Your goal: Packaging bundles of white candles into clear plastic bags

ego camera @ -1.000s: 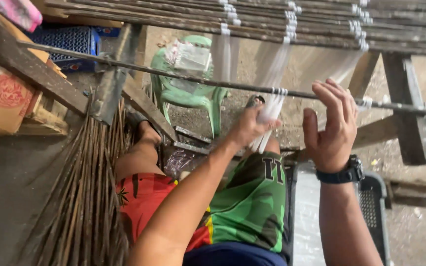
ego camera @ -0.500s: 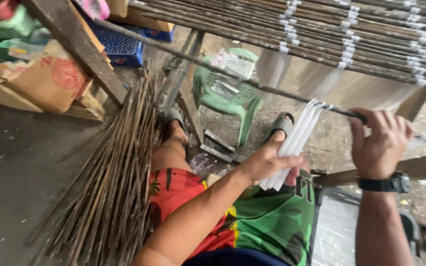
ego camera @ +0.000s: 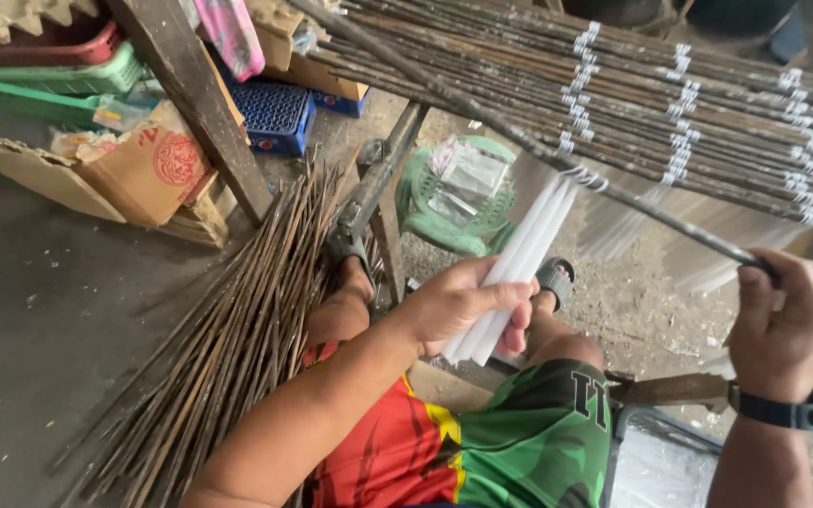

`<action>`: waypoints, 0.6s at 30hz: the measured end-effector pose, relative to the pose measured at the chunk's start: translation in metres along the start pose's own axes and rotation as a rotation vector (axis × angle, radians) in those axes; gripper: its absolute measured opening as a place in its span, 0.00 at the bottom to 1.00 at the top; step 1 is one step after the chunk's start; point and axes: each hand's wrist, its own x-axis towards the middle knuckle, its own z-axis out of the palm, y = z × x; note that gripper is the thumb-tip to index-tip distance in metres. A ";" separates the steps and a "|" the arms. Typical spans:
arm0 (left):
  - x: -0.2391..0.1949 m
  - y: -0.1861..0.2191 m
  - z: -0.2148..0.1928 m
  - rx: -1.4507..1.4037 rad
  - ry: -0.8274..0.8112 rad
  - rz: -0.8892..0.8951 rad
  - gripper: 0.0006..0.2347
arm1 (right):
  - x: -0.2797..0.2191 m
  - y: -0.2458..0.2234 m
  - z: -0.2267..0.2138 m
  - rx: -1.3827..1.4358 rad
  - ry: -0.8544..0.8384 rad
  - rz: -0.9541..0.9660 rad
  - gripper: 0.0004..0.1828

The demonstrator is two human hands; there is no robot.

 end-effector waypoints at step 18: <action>0.000 -0.006 -0.015 0.594 0.037 0.250 0.09 | 0.004 -0.015 -0.012 0.013 -0.020 0.087 0.19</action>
